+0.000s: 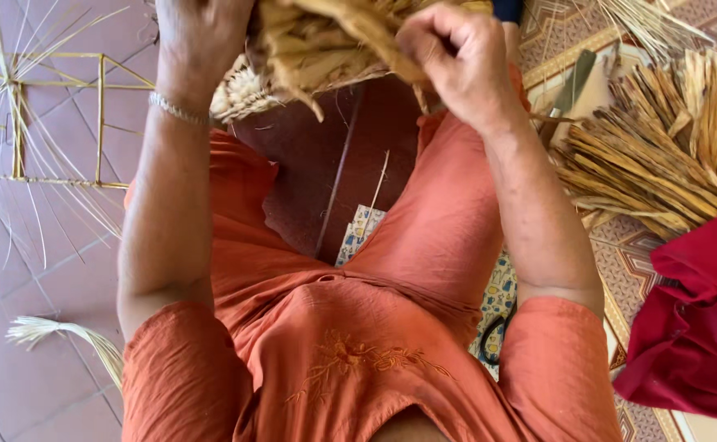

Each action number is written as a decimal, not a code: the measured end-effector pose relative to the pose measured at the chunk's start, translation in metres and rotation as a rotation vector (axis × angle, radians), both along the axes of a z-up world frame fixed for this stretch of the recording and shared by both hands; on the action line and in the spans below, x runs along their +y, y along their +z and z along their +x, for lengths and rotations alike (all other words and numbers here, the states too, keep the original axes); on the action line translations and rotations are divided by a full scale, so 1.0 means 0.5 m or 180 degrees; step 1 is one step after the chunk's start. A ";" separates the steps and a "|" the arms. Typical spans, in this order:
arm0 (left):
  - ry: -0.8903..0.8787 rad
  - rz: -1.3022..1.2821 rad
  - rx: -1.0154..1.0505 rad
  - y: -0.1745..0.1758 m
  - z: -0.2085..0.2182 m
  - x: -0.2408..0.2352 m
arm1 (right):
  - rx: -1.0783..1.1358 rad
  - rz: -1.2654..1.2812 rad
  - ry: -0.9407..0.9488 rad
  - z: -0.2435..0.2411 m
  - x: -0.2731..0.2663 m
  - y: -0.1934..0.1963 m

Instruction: The person weaves a basket by hand, interlacing dried palm fronds through a vertical bamboo frame. They repeatedly pull and tuck the fronds to build up the basket's side wall.

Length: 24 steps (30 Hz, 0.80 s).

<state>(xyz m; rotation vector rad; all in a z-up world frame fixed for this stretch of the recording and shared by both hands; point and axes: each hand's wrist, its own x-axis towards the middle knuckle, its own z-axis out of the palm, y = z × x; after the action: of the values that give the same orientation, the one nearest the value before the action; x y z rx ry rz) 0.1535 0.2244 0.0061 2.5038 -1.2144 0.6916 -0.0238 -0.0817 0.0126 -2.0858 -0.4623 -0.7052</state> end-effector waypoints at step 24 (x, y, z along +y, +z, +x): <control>0.0379 -0.1528 0.1839 -0.055 -0.132 0.210 | 0.1198 -0.0509 -0.0001 0.008 0.201 -0.038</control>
<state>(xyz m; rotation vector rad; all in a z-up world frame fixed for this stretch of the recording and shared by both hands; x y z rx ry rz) 0.0875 0.3295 -0.0212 2.1491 -0.6098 0.2099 -0.0199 0.0190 -0.0064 -2.3025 -0.3131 -0.2693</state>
